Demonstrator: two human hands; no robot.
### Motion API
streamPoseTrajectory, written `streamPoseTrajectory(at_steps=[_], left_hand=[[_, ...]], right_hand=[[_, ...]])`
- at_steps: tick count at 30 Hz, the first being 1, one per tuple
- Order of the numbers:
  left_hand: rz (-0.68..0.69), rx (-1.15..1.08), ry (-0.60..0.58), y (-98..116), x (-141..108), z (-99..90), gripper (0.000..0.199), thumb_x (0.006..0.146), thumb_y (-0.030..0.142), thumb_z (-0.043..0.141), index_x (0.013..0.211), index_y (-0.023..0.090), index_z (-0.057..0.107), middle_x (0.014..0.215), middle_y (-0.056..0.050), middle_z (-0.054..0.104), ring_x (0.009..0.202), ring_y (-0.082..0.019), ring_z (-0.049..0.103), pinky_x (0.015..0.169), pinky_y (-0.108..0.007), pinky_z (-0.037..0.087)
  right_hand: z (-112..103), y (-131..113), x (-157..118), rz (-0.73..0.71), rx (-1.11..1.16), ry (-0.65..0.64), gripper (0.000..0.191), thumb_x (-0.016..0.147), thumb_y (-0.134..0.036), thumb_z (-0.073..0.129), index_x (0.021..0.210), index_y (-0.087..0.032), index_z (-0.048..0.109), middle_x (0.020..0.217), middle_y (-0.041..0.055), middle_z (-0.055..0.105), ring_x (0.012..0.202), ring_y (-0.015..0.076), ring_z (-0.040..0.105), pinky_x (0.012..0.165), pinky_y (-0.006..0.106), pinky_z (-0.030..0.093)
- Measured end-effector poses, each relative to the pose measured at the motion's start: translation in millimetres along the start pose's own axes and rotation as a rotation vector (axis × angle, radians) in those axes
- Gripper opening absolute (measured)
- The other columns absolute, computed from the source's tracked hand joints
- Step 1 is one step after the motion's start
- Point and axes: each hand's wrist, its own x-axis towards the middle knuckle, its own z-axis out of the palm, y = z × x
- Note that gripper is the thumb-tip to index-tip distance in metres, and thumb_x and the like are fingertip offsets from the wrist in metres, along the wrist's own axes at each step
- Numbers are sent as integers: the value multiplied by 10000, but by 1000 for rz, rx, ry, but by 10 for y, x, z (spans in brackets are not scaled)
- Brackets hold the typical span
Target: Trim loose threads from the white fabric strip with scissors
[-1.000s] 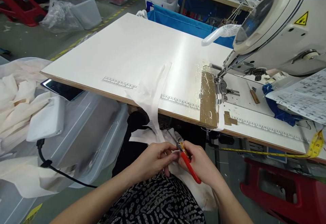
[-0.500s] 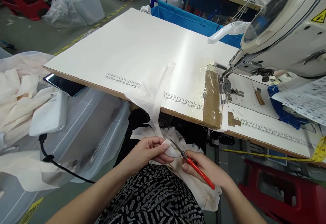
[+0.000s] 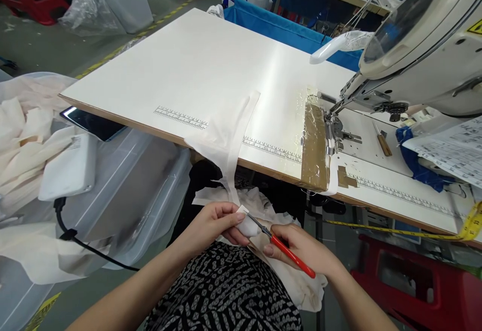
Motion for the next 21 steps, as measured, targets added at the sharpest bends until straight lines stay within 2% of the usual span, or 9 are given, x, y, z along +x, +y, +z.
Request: streamPoseTrajectory(at_steps=[14, 21], left_hand=[[8, 14, 2, -59, 18, -40, 387, 841, 463, 619, 845, 76, 614, 740, -123, 716, 695, -166, 708, 623, -179, 533], [-4, 16, -31, -69, 22, -49, 382, 837, 463, 622, 835, 82, 599, 731, -123, 714, 686, -168, 707, 616, -179, 529]], right_hand=[[148, -8, -5, 87, -121, 126, 553, 849, -672, 497, 696, -148, 411, 621, -18, 469, 547, 62, 373, 517, 190, 222], [110, -87, 49, 49, -311, 176, 544, 859, -687, 458, 738, -157, 436, 668, -10, 524, 562, 72, 338, 543, 207, 176]])
